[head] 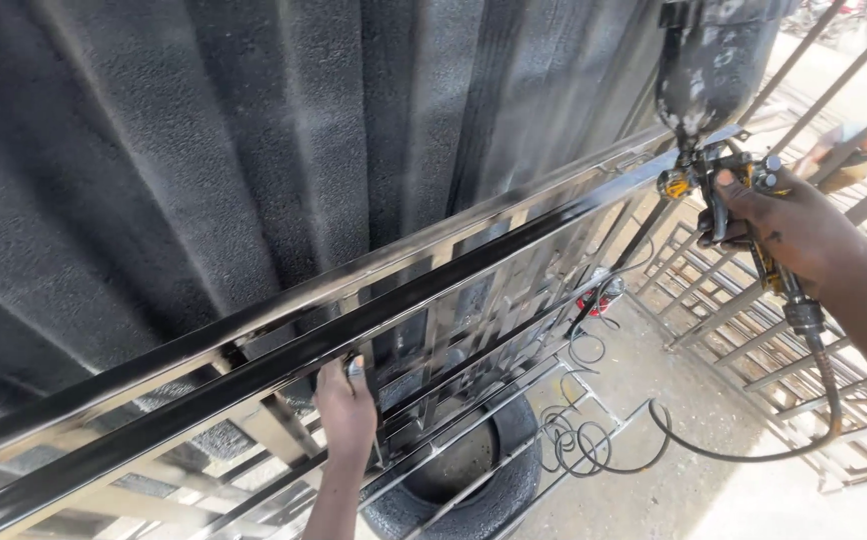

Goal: Spray painting a metal gate with black paint and moving metal frames in an outdoor workshop.

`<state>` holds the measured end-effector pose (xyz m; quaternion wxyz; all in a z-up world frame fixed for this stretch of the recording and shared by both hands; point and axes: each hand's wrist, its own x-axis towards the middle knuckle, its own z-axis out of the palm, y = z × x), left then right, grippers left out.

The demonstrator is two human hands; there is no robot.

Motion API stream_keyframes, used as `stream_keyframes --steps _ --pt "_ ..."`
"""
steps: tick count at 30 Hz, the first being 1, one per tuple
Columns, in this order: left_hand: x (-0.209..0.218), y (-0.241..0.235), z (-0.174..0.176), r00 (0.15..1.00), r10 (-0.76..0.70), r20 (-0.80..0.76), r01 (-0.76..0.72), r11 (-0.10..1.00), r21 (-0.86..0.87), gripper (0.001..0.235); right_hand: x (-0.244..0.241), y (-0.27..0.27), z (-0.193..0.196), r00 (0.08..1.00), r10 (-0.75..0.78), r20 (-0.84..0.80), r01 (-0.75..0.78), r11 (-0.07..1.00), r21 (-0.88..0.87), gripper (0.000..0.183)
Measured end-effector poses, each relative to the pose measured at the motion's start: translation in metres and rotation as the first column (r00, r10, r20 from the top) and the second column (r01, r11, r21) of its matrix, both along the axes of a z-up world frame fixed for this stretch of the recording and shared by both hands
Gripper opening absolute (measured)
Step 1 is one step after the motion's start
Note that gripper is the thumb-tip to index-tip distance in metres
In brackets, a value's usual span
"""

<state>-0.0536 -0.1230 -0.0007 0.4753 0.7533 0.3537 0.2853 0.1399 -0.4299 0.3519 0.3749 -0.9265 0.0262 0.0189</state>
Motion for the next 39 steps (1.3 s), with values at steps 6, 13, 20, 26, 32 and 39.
stream_keyframes --steps 6,13,20,26,32,39 --pt "0.000 0.004 0.003 0.998 0.068 0.014 -0.067 0.995 -0.067 0.030 0.084 -0.054 -0.029 0.987 -0.021 0.157 0.016 0.999 0.031 0.057" --pt "0.000 0.003 0.017 0.968 0.217 -0.123 -0.235 0.958 -0.161 0.039 0.071 -0.048 -0.003 0.994 0.108 0.017 -0.109 0.992 0.071 0.044" --pt "0.013 -0.009 0.030 0.921 0.389 -0.031 -0.389 0.909 -0.148 0.031 0.109 -0.072 0.014 0.920 0.384 -0.070 -0.369 0.914 0.171 0.053" --pt "0.001 0.029 -0.049 0.908 0.415 0.051 -0.418 0.901 0.117 0.037 0.165 -0.094 0.008 0.951 0.309 0.005 -0.291 0.902 -0.319 0.080" --pt "-0.004 0.030 -0.042 0.899 0.437 0.002 -0.437 0.899 0.013 0.030 0.212 -0.120 -0.002 0.959 0.282 0.017 -0.281 0.959 -0.024 0.041" --pt "-0.007 0.049 -0.084 0.880 0.471 0.066 -0.476 0.872 0.117 0.021 0.288 -0.164 -0.016 0.976 0.114 0.187 -0.125 0.991 0.047 0.046"
